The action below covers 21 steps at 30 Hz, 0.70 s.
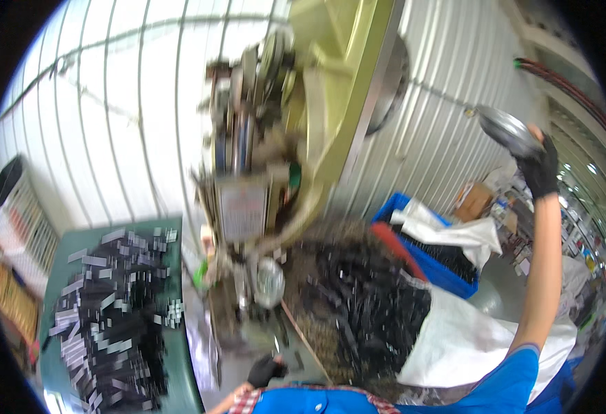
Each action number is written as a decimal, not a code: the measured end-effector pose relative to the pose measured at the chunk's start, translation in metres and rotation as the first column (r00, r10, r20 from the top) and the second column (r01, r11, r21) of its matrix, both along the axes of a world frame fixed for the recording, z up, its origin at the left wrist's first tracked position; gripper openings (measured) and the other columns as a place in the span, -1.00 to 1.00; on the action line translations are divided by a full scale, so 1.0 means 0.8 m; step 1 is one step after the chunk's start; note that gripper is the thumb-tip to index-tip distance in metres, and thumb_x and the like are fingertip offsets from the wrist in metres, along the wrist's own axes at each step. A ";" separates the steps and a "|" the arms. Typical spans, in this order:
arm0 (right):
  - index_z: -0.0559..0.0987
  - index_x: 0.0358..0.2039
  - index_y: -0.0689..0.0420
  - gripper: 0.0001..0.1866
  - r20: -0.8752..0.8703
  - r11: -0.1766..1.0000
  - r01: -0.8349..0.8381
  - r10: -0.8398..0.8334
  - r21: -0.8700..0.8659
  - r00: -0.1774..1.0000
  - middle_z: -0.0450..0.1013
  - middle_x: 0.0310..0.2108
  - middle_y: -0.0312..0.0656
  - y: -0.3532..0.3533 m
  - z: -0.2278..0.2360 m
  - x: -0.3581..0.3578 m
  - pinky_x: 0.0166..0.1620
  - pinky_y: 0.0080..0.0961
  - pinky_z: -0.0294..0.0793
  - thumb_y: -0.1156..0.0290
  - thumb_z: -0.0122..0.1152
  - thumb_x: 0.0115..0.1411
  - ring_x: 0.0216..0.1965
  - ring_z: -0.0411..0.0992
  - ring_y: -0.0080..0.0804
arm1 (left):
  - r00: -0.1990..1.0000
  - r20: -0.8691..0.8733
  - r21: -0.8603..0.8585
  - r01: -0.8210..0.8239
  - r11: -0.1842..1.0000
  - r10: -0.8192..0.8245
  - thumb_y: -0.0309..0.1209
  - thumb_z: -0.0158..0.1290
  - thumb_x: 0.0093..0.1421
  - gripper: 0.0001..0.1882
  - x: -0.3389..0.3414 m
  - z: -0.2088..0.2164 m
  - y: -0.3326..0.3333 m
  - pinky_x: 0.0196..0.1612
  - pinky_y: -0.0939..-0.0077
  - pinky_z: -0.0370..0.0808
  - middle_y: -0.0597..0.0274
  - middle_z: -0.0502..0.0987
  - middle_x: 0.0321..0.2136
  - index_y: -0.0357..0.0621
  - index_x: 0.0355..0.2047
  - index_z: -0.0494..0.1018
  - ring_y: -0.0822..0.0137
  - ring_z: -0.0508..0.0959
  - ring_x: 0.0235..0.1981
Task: The person retrieves black broom handles from a blue bin and places them on a green workbench. They then open a white sack and pour small metal parts into a clear container. The person repeatedly inserts a metal part into a broom handle and secures it using a bench-mounted press tool, then places the assembled handle on the workbench.
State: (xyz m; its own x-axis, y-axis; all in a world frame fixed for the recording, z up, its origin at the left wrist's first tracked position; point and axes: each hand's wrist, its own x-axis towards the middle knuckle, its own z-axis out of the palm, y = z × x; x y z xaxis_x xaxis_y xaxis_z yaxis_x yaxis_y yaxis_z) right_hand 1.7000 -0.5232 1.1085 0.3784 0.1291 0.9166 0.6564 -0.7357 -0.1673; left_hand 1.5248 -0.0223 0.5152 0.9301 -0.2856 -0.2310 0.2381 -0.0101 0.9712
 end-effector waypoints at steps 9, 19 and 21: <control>0.44 -0.12 0.01 -0.57 0.006 0.668 -0.188 0.265 0.720 0.964 0.45 -0.20 -0.09 0.278 0.309 0.080 -0.40 -0.16 0.61 0.02 0.14 0.11 -0.31 0.50 -0.20 | 0.987 0.042 0.106 -0.157 0.982 0.153 -0.05 -0.09 0.28 -0.58 0.106 0.005 0.083 -0.37 0.47 0.47 0.19 0.52 -0.51 -0.21 -0.36 0.43 0.41 0.53 -0.47; 0.42 0.02 0.24 -0.47 0.260 0.776 0.629 -0.618 0.049 0.742 0.33 0.00 0.28 0.468 0.372 0.128 0.11 -0.15 0.31 0.29 -0.01 0.02 0.06 0.34 0.07 | 0.982 0.060 0.056 -0.183 0.982 0.180 -0.05 -0.09 0.28 -0.56 0.136 -0.007 0.076 -0.42 0.46 0.44 0.20 0.50 -0.56 -0.23 -0.40 0.43 0.42 0.50 -0.53; 0.51 -0.08 0.23 -0.53 0.156 0.785 0.619 -0.607 -0.032 0.779 0.35 0.01 0.21 0.461 0.386 0.144 0.11 -0.17 0.32 0.26 0.00 0.02 0.06 0.35 0.06 | 0.978 0.050 0.055 -0.204 0.978 0.201 -0.04 -0.09 0.28 -0.56 0.126 -0.009 0.080 -0.42 0.46 0.43 0.20 0.50 -0.57 -0.23 -0.41 0.43 0.42 0.50 -0.54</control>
